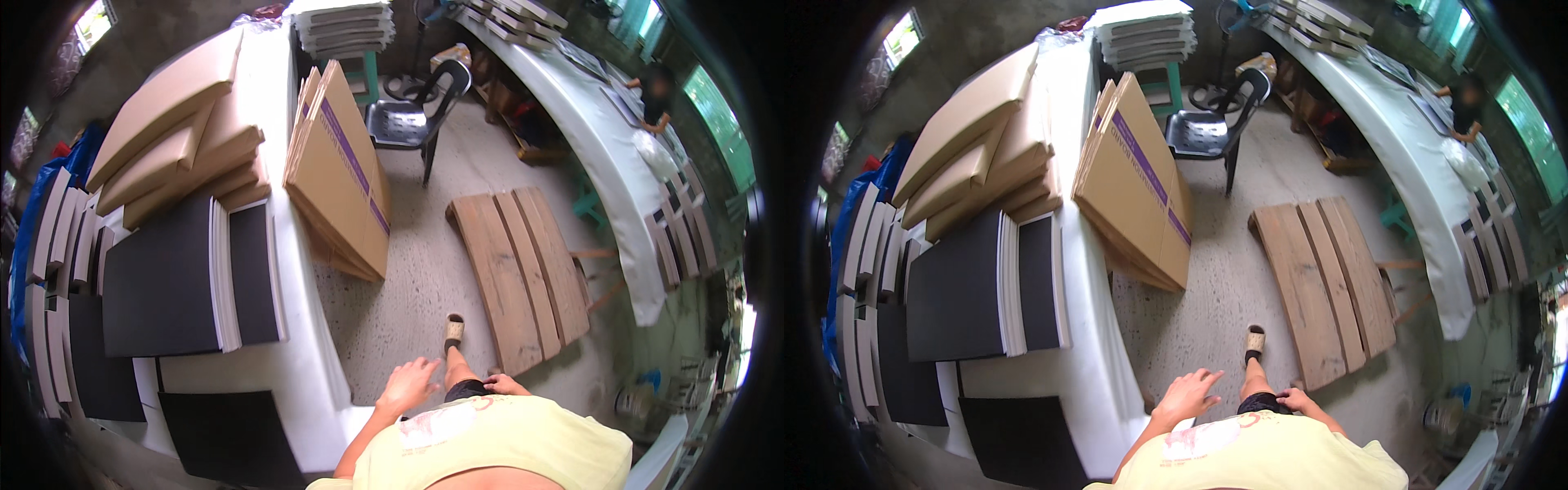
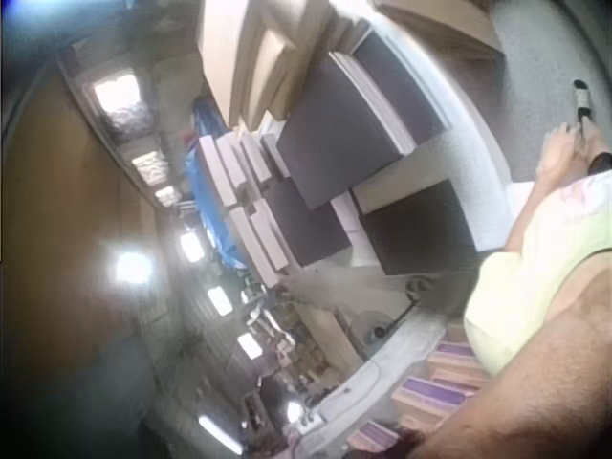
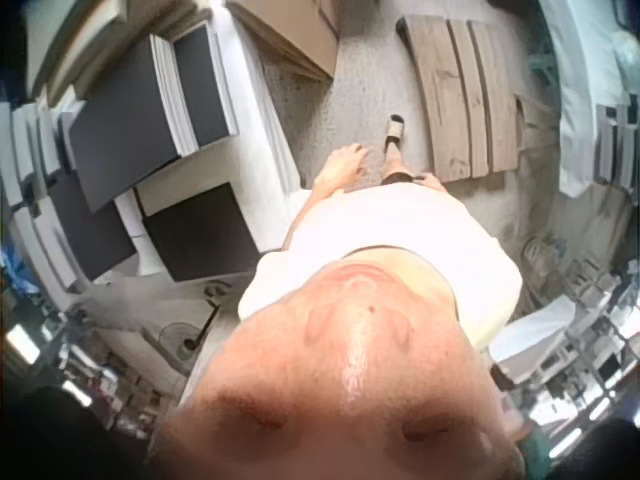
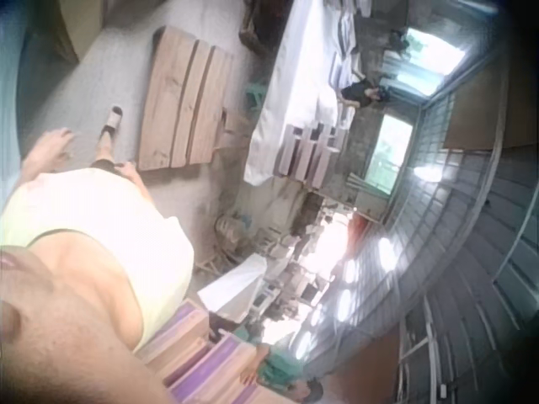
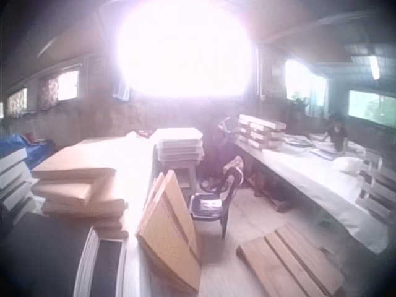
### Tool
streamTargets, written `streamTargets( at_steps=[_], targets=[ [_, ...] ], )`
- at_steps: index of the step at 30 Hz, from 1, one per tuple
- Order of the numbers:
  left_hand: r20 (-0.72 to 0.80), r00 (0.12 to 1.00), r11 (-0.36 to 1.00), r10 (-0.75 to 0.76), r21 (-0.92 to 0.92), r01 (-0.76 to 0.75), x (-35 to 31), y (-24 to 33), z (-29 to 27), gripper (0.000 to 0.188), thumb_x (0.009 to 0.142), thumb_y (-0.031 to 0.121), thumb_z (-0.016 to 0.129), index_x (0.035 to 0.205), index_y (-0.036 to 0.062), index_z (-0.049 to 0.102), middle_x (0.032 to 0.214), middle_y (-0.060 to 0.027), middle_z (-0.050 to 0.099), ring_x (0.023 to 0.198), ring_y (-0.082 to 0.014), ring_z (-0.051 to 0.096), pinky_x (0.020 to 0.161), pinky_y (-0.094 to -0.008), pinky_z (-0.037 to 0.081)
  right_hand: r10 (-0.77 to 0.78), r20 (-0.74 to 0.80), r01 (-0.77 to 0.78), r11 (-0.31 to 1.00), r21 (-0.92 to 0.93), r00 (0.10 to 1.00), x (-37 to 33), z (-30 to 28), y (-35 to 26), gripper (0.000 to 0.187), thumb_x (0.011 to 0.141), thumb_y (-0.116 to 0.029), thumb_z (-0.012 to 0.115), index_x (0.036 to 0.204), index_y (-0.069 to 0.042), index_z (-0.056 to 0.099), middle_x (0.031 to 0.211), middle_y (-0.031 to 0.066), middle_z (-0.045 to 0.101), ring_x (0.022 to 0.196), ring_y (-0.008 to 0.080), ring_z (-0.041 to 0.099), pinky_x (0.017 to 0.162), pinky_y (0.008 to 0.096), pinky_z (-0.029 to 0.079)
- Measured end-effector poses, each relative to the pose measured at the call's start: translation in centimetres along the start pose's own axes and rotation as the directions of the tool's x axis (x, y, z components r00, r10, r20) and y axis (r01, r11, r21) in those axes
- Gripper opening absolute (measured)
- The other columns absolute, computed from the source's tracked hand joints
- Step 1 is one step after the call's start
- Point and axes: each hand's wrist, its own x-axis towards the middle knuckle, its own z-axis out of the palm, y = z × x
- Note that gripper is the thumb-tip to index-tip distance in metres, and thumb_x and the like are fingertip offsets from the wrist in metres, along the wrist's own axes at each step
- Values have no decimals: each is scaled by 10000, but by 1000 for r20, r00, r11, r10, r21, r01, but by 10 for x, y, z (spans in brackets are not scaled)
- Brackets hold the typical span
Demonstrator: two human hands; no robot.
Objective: The person wraps a board in plastic film and then in brown paper, securing the edges with adhesive tape using a tape dispenser.
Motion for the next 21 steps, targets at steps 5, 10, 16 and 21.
streamTargets(
  at_steps=[5, 10, 16, 21],
  targets=[
    [54, 929, 930, -366, 49, 364, 130, -9, -12, 556, 771, 358, 640, 1247, 131, 466, 1166, -158, 513, 1048, -331, 536, 863, -452, 444, 78, -134, -46, 973, 226, 988, 97, -169, -2, 311, 788, -204, 617, 1073, -78, 630, 811, 80, 666, 684, 129, 613, 622, 287, 502],
    [-42, 966, 966, -257, -44, 255, 253, 10, -87, 530, 787, 325, 610, 1254, 132, 452, 1172, -146, 505, 1051, -320, 527, 874, -430, 442, 136, -201, -41, 908, 417, 970, 176, -320, -48, 291, 841, -175, 586, 1128, -124, 587, 866, 44, 635, 739, 163, 606, 614, 343, 485],
    [-266, 937, 970, -226, 22, 241, 368, -5, -191, 530, 817, 318, 595, 1284, 127, 430, 1182, -133, 491, 1063, -312, 507, 878, -416, 418, -23, -167, 123, 777, 617, 986, 290, -462, -165, 343, 834, -225, 603, 1151, -108, 540, 925, 37, 601, 744, 145, 566, 556, 312, 445],
    [-160, 936, 948, -312, 6, 317, 455, -63, -279, 523, 809, 294, 608, 1276, 132, 437, 1185, -122, 490, 1063, -308, 505, 883, -419, 413, -135, -545, 478, 680, 556, 827, 378, -602, -365, 546, 773, -397, 661, 1173, -80, 466, 982, 48, 567, 736, 130, 559, 541, 300, 441]
  ],
)
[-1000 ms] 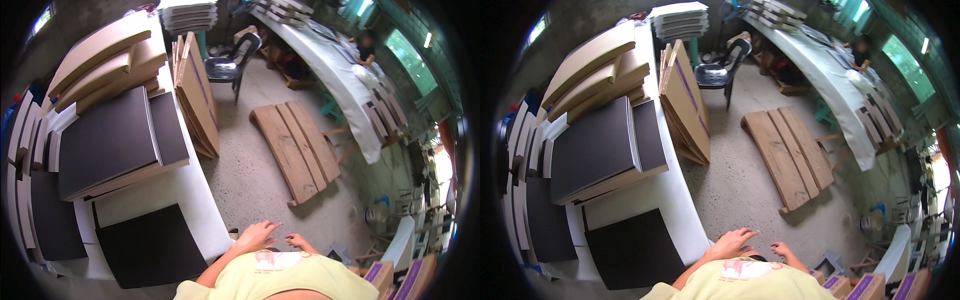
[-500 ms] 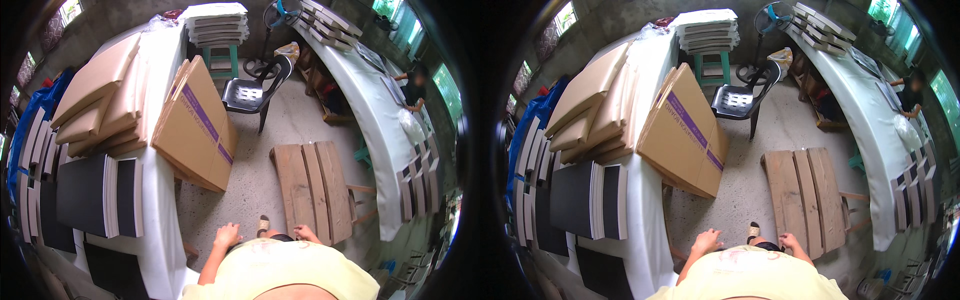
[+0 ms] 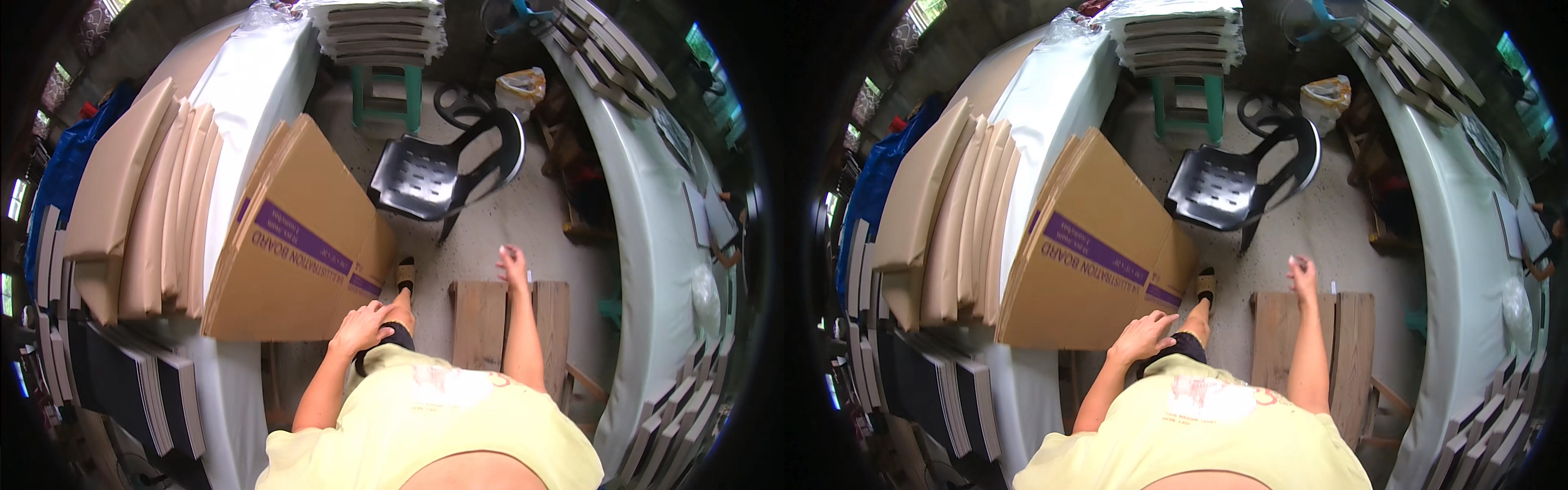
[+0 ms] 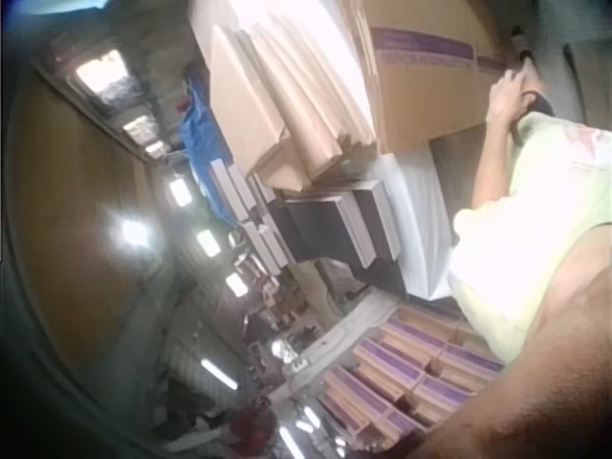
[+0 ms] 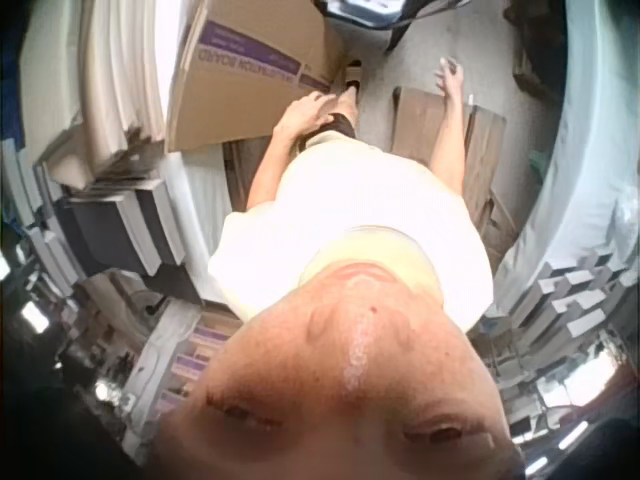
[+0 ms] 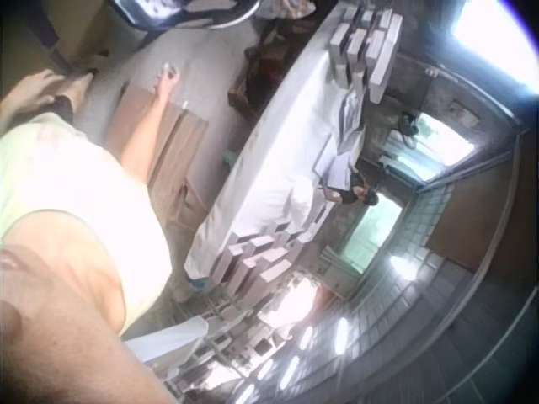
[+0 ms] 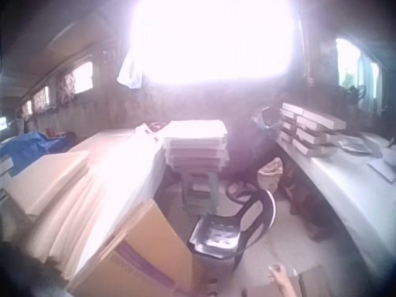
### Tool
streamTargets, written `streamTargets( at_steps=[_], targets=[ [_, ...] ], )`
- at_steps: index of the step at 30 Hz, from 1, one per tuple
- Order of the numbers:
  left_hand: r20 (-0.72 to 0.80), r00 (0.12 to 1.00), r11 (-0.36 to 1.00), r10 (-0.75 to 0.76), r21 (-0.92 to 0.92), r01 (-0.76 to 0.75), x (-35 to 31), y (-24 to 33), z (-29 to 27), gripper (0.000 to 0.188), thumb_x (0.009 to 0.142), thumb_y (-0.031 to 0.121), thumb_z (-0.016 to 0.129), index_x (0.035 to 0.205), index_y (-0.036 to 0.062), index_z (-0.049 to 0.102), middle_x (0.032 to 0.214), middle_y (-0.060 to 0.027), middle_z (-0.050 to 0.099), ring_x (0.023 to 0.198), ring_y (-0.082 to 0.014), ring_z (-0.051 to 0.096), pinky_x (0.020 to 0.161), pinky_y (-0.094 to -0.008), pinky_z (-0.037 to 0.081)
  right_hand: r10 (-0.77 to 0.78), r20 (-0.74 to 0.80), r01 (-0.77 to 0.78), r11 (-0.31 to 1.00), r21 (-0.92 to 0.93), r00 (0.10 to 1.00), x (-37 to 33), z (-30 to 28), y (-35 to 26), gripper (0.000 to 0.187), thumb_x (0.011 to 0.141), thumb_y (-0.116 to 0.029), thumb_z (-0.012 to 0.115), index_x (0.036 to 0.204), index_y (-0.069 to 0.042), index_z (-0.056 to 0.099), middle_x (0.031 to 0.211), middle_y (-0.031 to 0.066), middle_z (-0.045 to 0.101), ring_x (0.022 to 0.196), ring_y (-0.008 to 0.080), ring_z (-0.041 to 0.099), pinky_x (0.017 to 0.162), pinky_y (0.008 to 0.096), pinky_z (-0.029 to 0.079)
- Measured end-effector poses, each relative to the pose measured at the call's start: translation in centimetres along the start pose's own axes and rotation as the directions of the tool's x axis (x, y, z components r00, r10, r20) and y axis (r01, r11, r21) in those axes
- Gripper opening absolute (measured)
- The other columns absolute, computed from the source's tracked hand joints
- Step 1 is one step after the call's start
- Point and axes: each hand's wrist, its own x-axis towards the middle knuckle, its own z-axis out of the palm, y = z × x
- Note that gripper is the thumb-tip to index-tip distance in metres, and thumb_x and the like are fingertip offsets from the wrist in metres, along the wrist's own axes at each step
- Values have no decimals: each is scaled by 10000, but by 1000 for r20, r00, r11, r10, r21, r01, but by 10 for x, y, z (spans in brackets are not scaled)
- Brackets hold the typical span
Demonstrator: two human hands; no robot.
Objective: The person wraps a board in plastic film and then in brown paper, securing the edges with adhesive tape using a tape dispenser.
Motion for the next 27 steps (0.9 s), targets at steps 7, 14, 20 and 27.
streamTargets(
  at_steps=[7, 14, 20, 27],
  targets=[
    [-495, 869, 998, 5, -54, -37, 126, -24, -147, 542, 772, 253, 648, 1254, 95, 455, 1250, -167, 438, 1137, -343, 439, 934, -428, 382, 175, -374, -206, 977, -45, 911, 176, 55, -102, 677, 622, -440, 771, 1077, -42, 465, 997, 119, 563, 718, 231, 591, 578, 359, 480],
    [-838, 454, 928, -302, -151, 340, 158, -69, -238, 615, 769, 249, 664, 1309, 94, 413, 1345, -203, 306, 1290, -399, 223, 1048, -468, 236, -33, -483, -228, 852, -471, 875, 249, 51, -92, 485, 603, -206, 757, 1029, -19, 617, 1012, 168, 636, 901, 303, 624, 805, 369, 468],
    [-824, 318, 857, -468, -337, 389, 147, -84, -232, 619, 770, 228, 670, 1314, 95, 406, 1361, -206, 277, 1297, -412, 197, 1056, -481, 220, -82, -512, -120, 929, -350, 855, 229, 60, -114, 381, 588, -112, 716, 959, -47, 656, 894, 120, 672, 826, 281, 632, 769, 368, 471],
    [-790, 334, 843, -513, -392, 367, 169, -73, -235, 610, 770, 219, 668, 1310, 98, 412, 1360, -212, 277, 1289, -427, 206, 1056, -483, 219, -76, -582, -193, 902, -387, 810, 315, 23, -132, 380, 612, -174, 736, 960, -43, 658, 914, 135, 665, 838, 310, 624, 769, 409, 462]
  ],
)
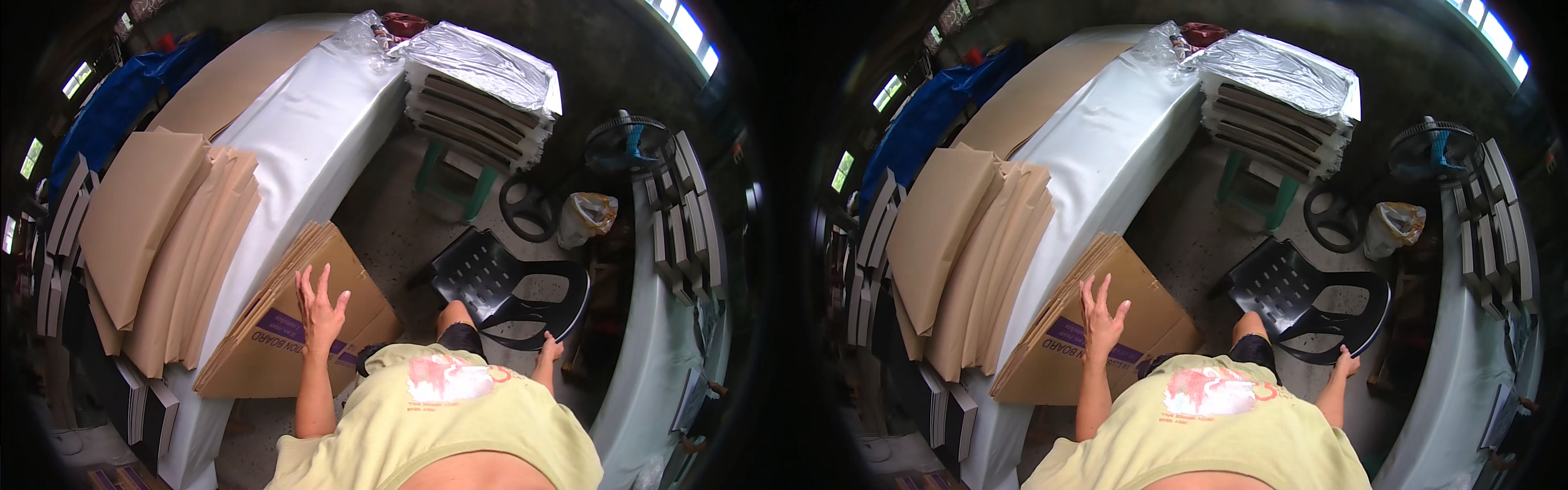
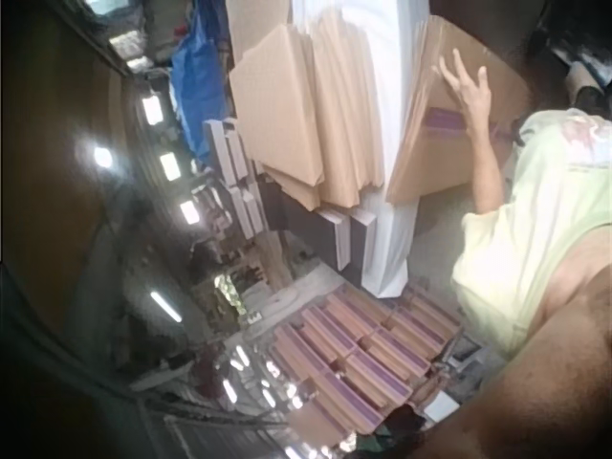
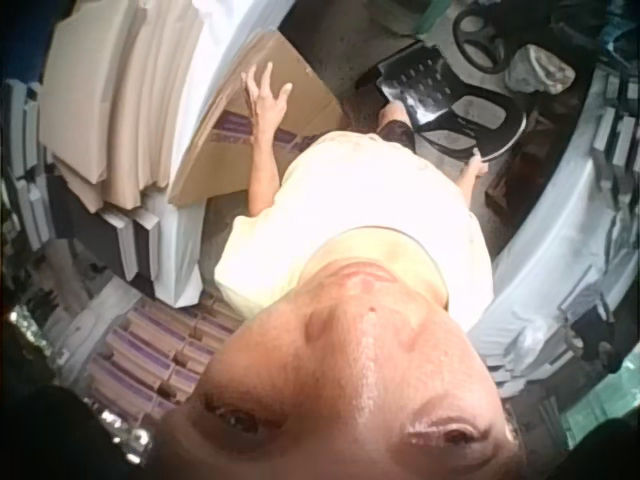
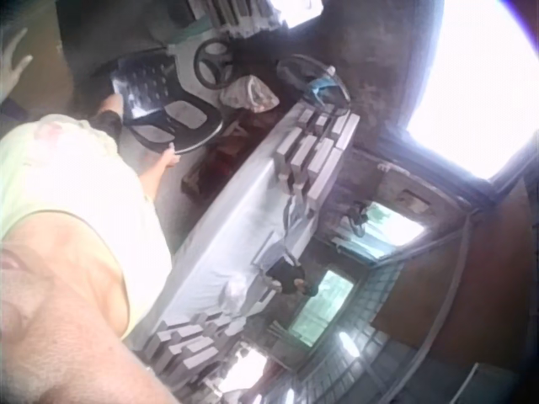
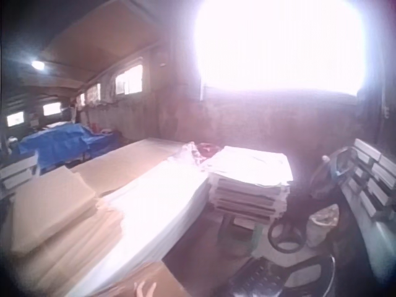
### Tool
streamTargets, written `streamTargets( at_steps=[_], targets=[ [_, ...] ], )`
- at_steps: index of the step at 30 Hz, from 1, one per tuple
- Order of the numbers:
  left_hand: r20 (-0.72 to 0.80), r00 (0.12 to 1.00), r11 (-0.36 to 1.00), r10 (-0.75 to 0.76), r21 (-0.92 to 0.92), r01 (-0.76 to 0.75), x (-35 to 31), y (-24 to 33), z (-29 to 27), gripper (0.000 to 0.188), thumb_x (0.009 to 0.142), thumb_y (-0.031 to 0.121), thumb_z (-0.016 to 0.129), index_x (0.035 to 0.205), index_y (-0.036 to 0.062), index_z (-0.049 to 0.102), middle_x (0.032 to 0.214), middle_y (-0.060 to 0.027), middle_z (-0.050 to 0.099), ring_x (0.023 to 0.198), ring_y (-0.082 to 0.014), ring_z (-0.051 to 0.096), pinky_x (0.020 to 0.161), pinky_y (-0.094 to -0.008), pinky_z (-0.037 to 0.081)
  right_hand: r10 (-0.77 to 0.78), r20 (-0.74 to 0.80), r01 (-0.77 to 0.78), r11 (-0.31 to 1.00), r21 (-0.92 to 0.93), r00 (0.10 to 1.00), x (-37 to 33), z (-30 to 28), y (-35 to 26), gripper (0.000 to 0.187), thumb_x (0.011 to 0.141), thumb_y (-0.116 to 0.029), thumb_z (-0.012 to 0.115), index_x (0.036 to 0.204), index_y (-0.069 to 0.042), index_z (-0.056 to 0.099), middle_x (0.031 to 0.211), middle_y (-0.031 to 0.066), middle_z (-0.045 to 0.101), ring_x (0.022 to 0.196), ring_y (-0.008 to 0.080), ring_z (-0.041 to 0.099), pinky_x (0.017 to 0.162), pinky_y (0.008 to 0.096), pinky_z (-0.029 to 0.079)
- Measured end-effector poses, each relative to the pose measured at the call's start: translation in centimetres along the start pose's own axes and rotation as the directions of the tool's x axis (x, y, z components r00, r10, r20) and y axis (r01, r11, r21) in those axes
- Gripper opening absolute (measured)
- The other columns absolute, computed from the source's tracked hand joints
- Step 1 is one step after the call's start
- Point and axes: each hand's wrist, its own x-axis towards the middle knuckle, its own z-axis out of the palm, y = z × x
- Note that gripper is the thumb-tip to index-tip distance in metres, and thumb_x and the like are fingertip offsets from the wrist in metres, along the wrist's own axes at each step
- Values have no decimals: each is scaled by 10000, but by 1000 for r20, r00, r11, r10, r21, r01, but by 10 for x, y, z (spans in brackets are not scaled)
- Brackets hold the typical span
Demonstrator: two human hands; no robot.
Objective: The person wraps a board in plastic film and then in brown paper, securing the edges with adhesive tape using a tape dispenser.
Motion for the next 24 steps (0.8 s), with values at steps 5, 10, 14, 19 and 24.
streamTargets(
  at_steps=[5, 10, 14, 19, 24],
  targets=[
    [6, 994, 993, 107, -59, -106, 39, 49, 41, 602, 774, 241, 663, 1309, 116, 416, 1360, -206, 279, 1286, -428, 209, 1049, -485, 228, 77, 18, -79, 982, 174, 997, 96, -2, 2, 390, 639, -168, 752, 985, -21, 650, 985, 150, 649, 878, 272, 618, 786, 375, 471],
    [87, 979, 981, 187, -76, -180, 87, 105, 112, 597, 766, 238, 665, 1301, 123, 425, 1355, -192, 289, 1279, -424, 223, 1032, -487, 254, 315, 9, -308, 923, 231, 949, 155, -6, 7, 360, 664, -135, 748, 970, 24, 644, 982, 129, 647, 864, 226, 610, 766, 340, 474],
    [154, 951, 961, 268, -118, -252, 141, 171, 187, 608, 748, 242, 681, 1292, 122, 436, 1354, -211, 299, 1271, -433, 242, 1032, -480, 256, 259, 15, -257, 946, 195, 966, 200, -9, 23, 361, 674, -167, 753, 964, 21, 647, 965, 131, 649, 858, 241, 605, 782, 353, 460],
    [215, 904, 895, 371, -343, -285, 224, 284, 269, 758, 766, 300, 674, 1379, 114, 267, 1408, -219, 166, 1284, -432, 215, 1041, -470, 257, 283, 0, -282, 956, -75, 959, 292, -10, 85, 397, 691, -164, 737, 1022, 22, 619, 1024, 167, 625, 909, 312, 590, 785, 400, 455],
    [-192, 960, 912, 205, -318, -259, 323, 318, 298, 857, 809, 420, 614, 1412, 51, 129, 1424, -260, 71, 1314, -398, 171, 1055, -435, 234, 340, -66, -341, 875, -344, 938, 333, -2, 84, 473, 708, -165, 721, 1111, 15, 550, 1103, 186, 572, 986, 340, 546, 815, 426, 440]
  ],
)
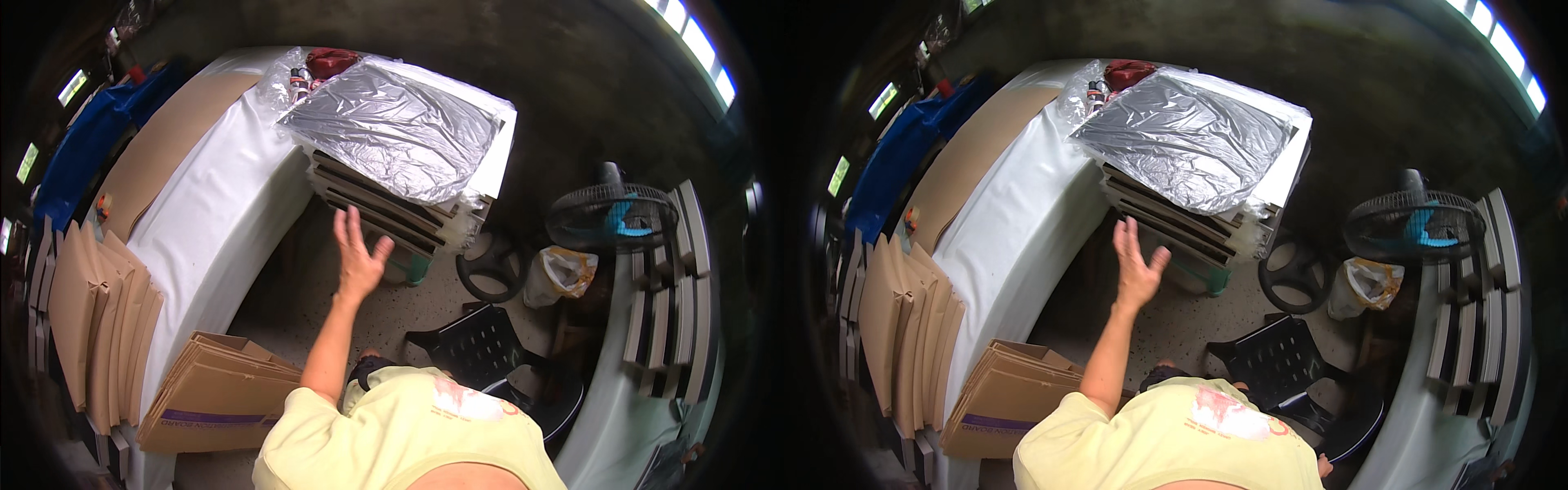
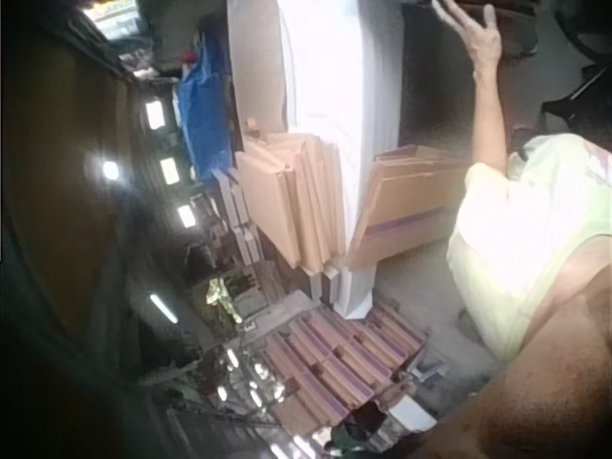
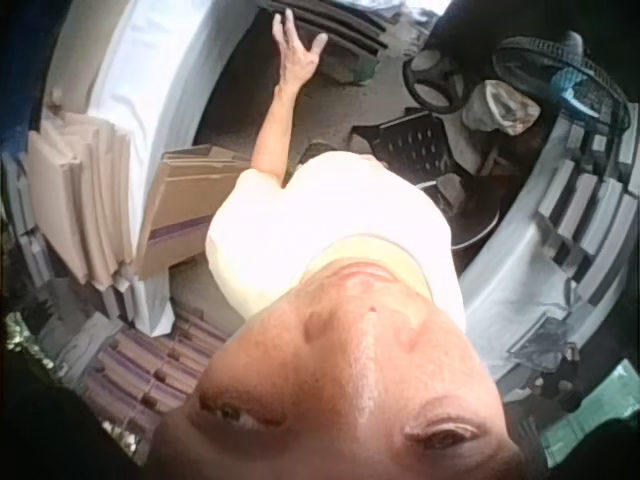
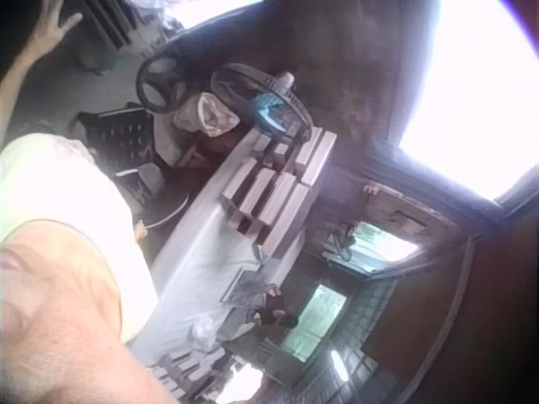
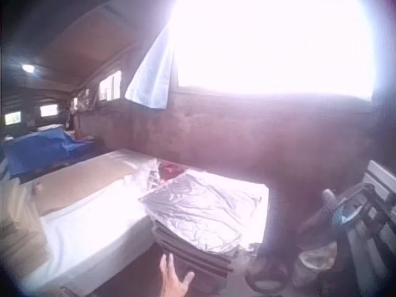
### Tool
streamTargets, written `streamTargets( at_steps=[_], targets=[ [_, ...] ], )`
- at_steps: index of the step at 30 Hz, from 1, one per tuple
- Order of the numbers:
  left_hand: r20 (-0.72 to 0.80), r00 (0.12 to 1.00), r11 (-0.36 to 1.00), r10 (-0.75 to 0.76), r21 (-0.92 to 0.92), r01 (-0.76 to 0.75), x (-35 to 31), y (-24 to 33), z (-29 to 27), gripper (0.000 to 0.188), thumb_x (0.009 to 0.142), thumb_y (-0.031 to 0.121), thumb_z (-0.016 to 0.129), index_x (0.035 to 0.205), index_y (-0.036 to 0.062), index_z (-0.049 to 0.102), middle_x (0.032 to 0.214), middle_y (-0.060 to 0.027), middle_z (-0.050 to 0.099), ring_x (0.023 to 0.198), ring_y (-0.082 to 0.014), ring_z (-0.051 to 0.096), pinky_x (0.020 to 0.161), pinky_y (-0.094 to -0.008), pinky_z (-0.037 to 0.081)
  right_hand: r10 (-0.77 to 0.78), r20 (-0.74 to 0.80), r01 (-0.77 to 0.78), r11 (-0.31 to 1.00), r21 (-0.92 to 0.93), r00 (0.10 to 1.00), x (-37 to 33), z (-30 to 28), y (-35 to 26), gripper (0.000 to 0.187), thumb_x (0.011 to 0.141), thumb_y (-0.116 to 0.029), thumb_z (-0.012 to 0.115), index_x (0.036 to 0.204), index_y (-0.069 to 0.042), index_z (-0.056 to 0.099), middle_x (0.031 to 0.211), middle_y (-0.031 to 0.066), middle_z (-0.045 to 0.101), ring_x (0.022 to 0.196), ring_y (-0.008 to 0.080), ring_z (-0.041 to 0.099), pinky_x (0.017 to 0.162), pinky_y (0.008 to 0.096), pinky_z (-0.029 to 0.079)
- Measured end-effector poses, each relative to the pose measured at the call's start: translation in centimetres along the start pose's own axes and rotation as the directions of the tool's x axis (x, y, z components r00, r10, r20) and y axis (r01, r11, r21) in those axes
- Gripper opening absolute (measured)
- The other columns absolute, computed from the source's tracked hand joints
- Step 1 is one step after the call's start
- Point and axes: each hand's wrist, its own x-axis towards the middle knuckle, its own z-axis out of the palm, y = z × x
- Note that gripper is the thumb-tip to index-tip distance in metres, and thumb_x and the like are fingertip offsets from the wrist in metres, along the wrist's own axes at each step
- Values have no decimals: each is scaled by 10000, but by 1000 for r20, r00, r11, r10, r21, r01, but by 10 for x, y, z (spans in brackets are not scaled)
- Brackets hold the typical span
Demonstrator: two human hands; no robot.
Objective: The person wraps a board in plastic film and then in brown paper, securing the edges with adhesive tape using a tape dispenser.
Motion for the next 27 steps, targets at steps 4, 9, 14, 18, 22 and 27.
streamTargets(
  at_steps=[4, 9, 14, 18, 22, 27],
  targets=[
    [-337, 936, 987, -105, 78, 139, 72, -60, -34, 719, 852, 388, 574, 1363, 6, 242, 1380, -271, 199, 1283, -394, 237, 1045, -440, 243, -79, -114, 51, 972, -230, 990, -45, -12, -66, 557, 718, -171, 711, 1190, 9, 476, 1172, 191, 516, 1054, 340, 498, 852, 435, 422],
    [-492, 641, 808, -589, -329, 490, 152, -145, -57, 854, 816, 530, 545, 1378, -5, 188, 1404, -257, 199, 1327, -348, 170, 1074, -415, 194, -615, -323, 579, 788, -210, 719, -146, -29, -255, 665, 731, -178, 698, 1289, 1, 383, 1258, 197, 446, 1139, 340, 438, 900, 446, 399],
    [-447, 641, 779, -624, -423, 463, 260, -209, -68, 826, 825, 548, 522, 1377, 6, 231, 1397, -197, 251, 1286, -306, 282, 1047, -379, 251, -926, -57, 572, 182, 800, 374, -325, -40, -514, 622, 880, -269, 553, 1377, -34, 262, 1403, 163, 280, 1267, 270, 332, 1022, 387, 275],
    [-329, 779, 795, -534, -510, 329, 324, -243, -72, 686, 880, 444, 496, 1368, 13, 279, 1406, -142, 305, 1287, -253, 307, 1056, -347, 224, -994, -102, 869, -21, 495, 34, -446, -52, -606, 871, 737, -473, 637, 1417, -142, 207, 1471, 115, 151, 1351, 310, 145, 1040, 526, 135],
    [-131, 834, 722, -536, -584, 372, 326, -255, -45, 435, 881, 252, 547, 1244, 20, 489, 1273, -116, 484, 1194, -225, 425, 1019, -309, 279, -931, 201, 948, 318, 31, 305, -477, -41, -639, 909, 711, -561, 622, 1424, -209, 182, 1486, 103, 91, 1345, 347, 140, 946, 680, 126],
    [-161, 883, 876, -442, -288, 386, 322, -258, -4, 325, 829, 169, 622, 1125, 37, 589, 1138, -92, 558, 1039, -236, 531, 916, -327, 392, -950, 150, 887, 310, 343, 274, -444, -7, -663, 797, 847, -486, 512, 1404, -34, 165, 1382, 205, 322, 1264, 341, 335, 1028, 405, 265]
  ],
)
